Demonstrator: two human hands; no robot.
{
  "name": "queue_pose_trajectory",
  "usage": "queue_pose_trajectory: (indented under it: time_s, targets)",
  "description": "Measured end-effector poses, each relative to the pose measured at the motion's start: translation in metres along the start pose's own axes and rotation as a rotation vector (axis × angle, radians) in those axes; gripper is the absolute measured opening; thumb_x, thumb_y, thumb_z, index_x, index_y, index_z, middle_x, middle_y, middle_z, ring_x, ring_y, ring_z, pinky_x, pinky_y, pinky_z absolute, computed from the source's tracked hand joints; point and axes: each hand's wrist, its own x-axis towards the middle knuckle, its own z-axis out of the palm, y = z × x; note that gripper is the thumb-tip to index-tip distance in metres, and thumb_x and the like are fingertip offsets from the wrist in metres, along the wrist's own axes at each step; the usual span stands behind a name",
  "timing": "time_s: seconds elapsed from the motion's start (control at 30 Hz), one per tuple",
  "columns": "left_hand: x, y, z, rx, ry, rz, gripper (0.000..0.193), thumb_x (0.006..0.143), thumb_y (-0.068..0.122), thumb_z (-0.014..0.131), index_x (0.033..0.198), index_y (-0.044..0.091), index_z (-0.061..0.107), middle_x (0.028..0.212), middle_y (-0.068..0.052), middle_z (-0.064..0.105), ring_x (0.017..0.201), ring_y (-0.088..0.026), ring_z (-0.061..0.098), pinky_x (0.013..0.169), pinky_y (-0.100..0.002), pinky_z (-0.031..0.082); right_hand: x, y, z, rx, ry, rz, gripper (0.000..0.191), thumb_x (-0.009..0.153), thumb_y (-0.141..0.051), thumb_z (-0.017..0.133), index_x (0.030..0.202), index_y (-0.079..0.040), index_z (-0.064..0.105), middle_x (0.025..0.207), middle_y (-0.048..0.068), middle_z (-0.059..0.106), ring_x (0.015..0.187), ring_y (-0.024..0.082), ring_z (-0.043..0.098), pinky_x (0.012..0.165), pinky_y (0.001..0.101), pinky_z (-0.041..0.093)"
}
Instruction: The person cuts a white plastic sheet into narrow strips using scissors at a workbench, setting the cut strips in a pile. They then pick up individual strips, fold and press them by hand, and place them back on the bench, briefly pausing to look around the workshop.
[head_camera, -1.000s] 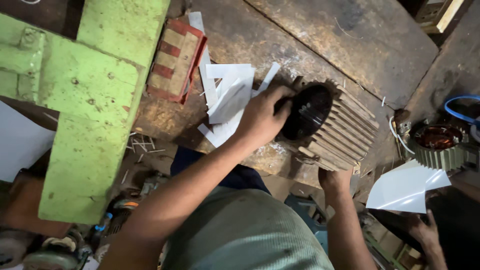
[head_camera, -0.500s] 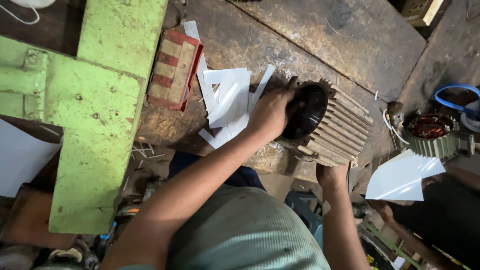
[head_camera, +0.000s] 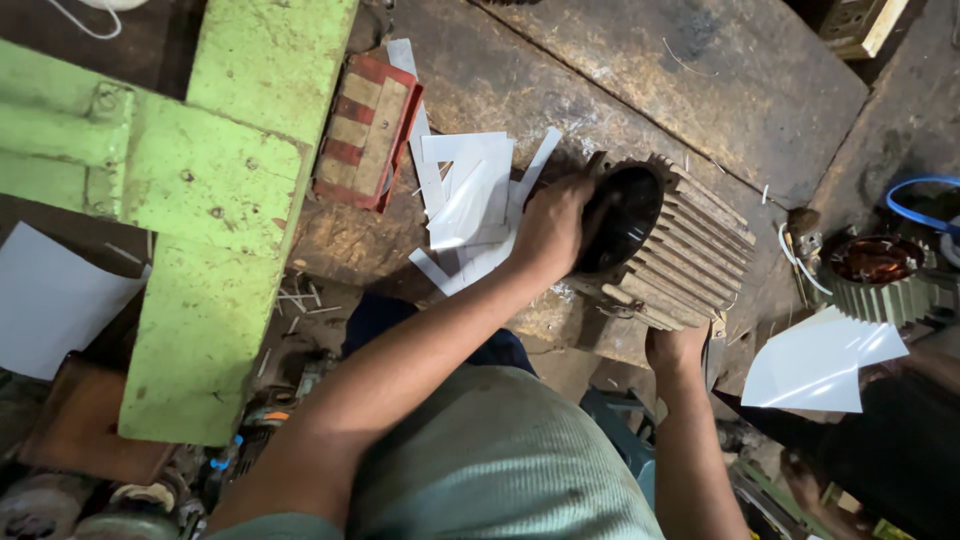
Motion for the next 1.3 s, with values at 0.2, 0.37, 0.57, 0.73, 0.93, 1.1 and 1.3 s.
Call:
queue_pose_trajectory:
  time_s: [0.2, 0.37, 0.57, 0.73, 0.93, 1.1, 1.3]
  targets:
    - [-0.001, 0.014, -0.027, 0.001, 0.101, 0.14, 0.032, 0.096, 0.004, 0.059, 0.128, -0.001, 0.059, 0.115, -0.024, 0.069, 0.103, -0.041, 0.069, 0.092, -0.047, 0.057, -0.013, -0.017, 0.026, -0.09, 0.059, 0.013, 0.036, 0.102, -0.015, 0.063, 0.137, -0.007, 0.056, 0.131, 0.005, 0.064, 0.117, 0.016, 0.063, 0.099, 0.0312, 0.051]
    - [0.006, 0.012, -0.099, 0.713, 0.082, 0.083, 0.03, 0.09, 0.012, 0.067, 0.119, 0.005, 0.064, 0.113, -0.015, 0.068, 0.105, -0.036, 0.063, 0.086, -0.045, 0.054, -0.026, -0.02, 0.039, -0.185, 0.135, -0.139, 0.036, 0.101, -0.009, 0.061, 0.136, -0.003, 0.054, 0.129, 0.007, 0.065, 0.115, 0.015, 0.062, 0.098, 0.0297, 0.052]
    - [0.038, 0.011, -0.134, 1.151, 0.017, 0.1, 0.024, 0.087, 0.019, 0.075, 0.107, 0.009, 0.065, 0.109, -0.011, 0.066, 0.11, -0.032, 0.058, 0.089, -0.047, 0.05, -0.035, -0.035, 0.04, -0.406, 0.205, -0.167, 0.035, 0.098, 0.0, 0.055, 0.133, 0.0, 0.057, 0.125, 0.008, 0.066, 0.111, 0.015, 0.061, 0.093, 0.0273, 0.049]
    - [0.037, 0.068, -0.139, 0.795, 0.02, 0.165, 0.019, 0.084, 0.02, 0.079, 0.094, 0.009, 0.067, 0.104, -0.013, 0.066, 0.106, -0.038, 0.058, 0.087, -0.049, 0.048, -0.061, -0.091, 0.044, -0.577, 0.167, -0.537, 0.029, 0.103, -0.001, 0.055, 0.131, 0.003, 0.062, 0.125, 0.01, 0.065, 0.112, 0.015, 0.061, 0.098, 0.0262, 0.048]
    - [-0.031, 0.185, -0.101, 0.192, -0.38, -0.076, 0.02, 0.093, 0.023, 0.072, 0.103, 0.006, 0.068, 0.098, -0.014, 0.072, 0.094, -0.034, 0.07, 0.082, -0.045, 0.054, -0.131, -0.163, 0.05, -0.504, -0.131, -0.585, 0.019, 0.099, -0.005, 0.064, 0.116, 0.0, 0.069, 0.11, 0.008, 0.072, 0.097, 0.014, 0.067, 0.086, 0.0271, 0.054]
    - [-0.063, 0.226, -0.033, 0.125, -0.442, -0.03, 0.026, 0.092, 0.021, 0.072, 0.112, 0.005, 0.069, 0.109, -0.012, 0.075, 0.1, -0.032, 0.072, 0.086, -0.041, 0.055, -0.142, -0.19, 0.041, -0.661, -0.249, -0.766, 0.015, 0.091, -0.006, 0.075, 0.106, -0.004, 0.073, 0.102, 0.01, 0.076, 0.093, 0.02, 0.075, 0.08, 0.0292, 0.059]
    - [-0.094, 0.231, 0.025, 0.122, -0.304, 0.021, 0.018, 0.091, 0.016, 0.073, 0.106, 0.007, 0.073, 0.103, -0.009, 0.076, 0.097, -0.027, 0.075, 0.083, -0.037, 0.057, -0.137, -0.204, -0.012, -0.72, -0.324, -0.765, 0.025, 0.082, -0.001, 0.076, 0.107, -0.004, 0.075, 0.101, 0.01, 0.074, 0.095, 0.024, 0.074, 0.081, 0.0322, 0.058]
